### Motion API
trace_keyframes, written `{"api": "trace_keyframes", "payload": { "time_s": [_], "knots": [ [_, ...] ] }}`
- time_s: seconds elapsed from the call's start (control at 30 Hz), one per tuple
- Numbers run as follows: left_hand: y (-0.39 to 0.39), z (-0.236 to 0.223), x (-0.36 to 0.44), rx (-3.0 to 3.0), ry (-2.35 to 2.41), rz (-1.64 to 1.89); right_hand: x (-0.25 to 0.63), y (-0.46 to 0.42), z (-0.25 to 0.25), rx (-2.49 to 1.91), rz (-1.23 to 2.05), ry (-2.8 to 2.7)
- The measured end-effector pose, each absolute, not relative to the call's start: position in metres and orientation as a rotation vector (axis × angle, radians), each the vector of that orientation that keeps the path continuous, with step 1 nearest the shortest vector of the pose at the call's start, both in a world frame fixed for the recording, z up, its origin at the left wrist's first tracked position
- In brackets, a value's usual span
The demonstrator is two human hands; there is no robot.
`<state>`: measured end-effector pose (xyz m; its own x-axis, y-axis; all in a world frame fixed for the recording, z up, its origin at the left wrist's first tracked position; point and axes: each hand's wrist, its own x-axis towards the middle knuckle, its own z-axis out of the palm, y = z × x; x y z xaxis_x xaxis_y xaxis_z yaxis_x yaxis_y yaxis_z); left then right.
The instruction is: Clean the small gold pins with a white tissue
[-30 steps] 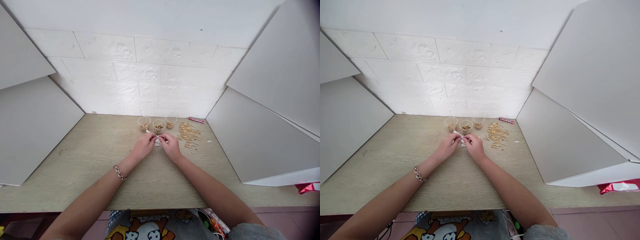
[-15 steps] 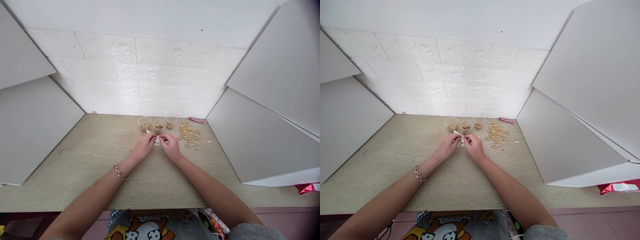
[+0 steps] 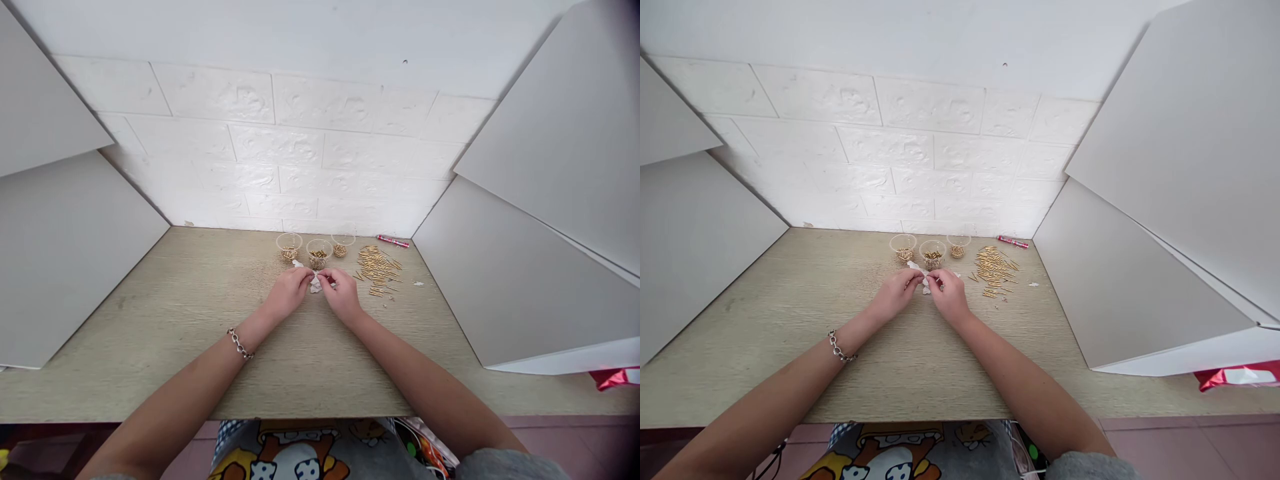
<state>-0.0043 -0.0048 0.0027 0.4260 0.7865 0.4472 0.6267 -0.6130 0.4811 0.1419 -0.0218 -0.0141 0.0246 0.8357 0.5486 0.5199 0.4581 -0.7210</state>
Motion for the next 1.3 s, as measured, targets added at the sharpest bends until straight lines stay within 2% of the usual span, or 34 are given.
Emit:
{"api": "trace_keyframes", "payload": {
  "time_s": [0.47,0.87,1.17,1.3],
  "knots": [
    [-0.0012,0.0012,-0.0088,2.8,1.158,0.896,0.143,-0.0176,-0.0179,-1.183,0.348,-1.73],
    [0.0035,0.001,-0.0086,2.508,1.139,0.936,0.1426,-0.0171,-0.0155,-1.169,0.343,-1.741],
    [-0.0016,0.0072,-0.0063,2.506,1.177,0.865,0.1483,-0.0187,-0.012,-1.091,0.185,-1.958],
    [-0.0028,0.0068,-0.0076,2.651,1.16,0.857,0.1447,-0.0215,-0.0121,-1.117,0.266,-1.893]
  ]
}}
